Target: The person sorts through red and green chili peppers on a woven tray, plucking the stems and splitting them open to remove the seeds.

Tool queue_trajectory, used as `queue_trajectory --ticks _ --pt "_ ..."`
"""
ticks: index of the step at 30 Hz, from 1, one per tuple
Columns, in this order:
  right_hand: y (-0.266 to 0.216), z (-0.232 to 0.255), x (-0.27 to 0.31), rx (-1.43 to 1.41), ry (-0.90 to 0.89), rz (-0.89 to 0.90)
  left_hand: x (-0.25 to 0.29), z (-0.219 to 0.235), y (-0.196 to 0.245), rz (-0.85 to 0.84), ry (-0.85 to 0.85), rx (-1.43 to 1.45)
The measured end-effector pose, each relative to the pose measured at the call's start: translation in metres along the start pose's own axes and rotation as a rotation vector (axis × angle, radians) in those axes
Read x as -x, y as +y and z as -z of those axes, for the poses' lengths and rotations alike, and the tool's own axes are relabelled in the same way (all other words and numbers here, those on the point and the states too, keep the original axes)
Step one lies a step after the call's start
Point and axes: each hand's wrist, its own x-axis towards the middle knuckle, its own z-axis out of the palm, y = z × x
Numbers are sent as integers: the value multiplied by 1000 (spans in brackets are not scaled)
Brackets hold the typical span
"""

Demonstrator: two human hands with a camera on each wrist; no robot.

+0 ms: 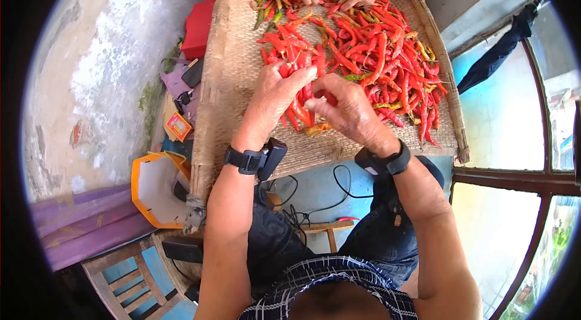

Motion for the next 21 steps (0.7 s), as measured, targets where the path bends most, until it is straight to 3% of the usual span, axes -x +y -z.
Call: queue_trajectory --ticks 2,6,8,11,12,14,15,17,21 --pt "14 2 -2 -61 124 88 -2 3 -4 -116 40 106" --pt "22 48 -10 10 413 -193 -2 5 -3 -122 88 80" --pt "18 69 -12 891 614 -9 0 2 1 -108 64 143" --pt "30 73 -9 917 626 37 -2 0 0 -104 45 148" --pt "33 65 -8 705 526 62 -3 0 -2 -114 57 92" --pt "8 35 2 89 279 -91 -5 0 -7 -121 48 69" --pt "15 17 5 42 199 -43 -5 -1 -9 -132 44 47" --pt "-6 2 8 -60 30 -119 -1 0 -4 -103 -2 36" --pt "-7 1 5 -97 16 -189 -3 0 -8 -70 -56 53"
